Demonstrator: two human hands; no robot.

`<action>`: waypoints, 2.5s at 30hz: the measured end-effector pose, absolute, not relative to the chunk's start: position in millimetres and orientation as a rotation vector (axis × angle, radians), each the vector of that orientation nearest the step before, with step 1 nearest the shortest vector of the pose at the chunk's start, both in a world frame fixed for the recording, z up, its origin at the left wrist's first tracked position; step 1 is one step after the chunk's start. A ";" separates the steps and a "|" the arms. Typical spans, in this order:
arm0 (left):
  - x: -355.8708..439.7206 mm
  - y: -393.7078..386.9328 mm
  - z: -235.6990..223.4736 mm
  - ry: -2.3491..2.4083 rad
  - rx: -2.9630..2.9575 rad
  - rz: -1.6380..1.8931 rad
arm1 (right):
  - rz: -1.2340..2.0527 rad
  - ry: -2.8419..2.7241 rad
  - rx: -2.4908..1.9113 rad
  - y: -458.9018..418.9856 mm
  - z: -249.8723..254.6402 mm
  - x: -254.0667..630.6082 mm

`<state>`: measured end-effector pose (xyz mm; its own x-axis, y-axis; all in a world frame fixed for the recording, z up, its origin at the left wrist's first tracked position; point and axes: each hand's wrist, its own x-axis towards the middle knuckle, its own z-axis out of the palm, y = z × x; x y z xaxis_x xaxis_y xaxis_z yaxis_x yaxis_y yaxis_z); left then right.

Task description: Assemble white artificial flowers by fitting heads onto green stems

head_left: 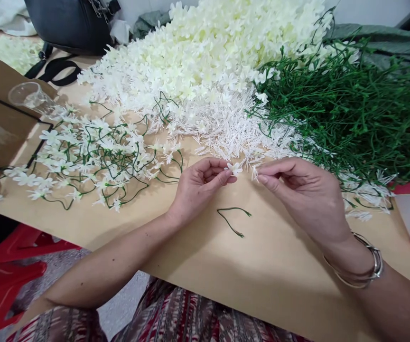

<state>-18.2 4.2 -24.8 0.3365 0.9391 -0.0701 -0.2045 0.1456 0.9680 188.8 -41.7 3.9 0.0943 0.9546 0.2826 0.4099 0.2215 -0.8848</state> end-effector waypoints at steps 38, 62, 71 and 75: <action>-17.9 -14.2 -20.8 0.969 1.747 1.127 | 0.715 -1.583 -1.213 -52.5 -5.7 163.5; -21.4 -9.8 -27.0 0.592 2.706 0.559 | 0.635 -1.338 -1.414 -28.6 -2.8 202.4; -20.8 -13.5 -14.4 0.531 2.852 0.398 | 1.006 -1.135 -1.256 -26.1 -11.1 205.7; -18.1 -15.0 -8.7 0.531 2.942 0.259 | 1.087 -1.084 -1.244 -27.2 -9.2 204.0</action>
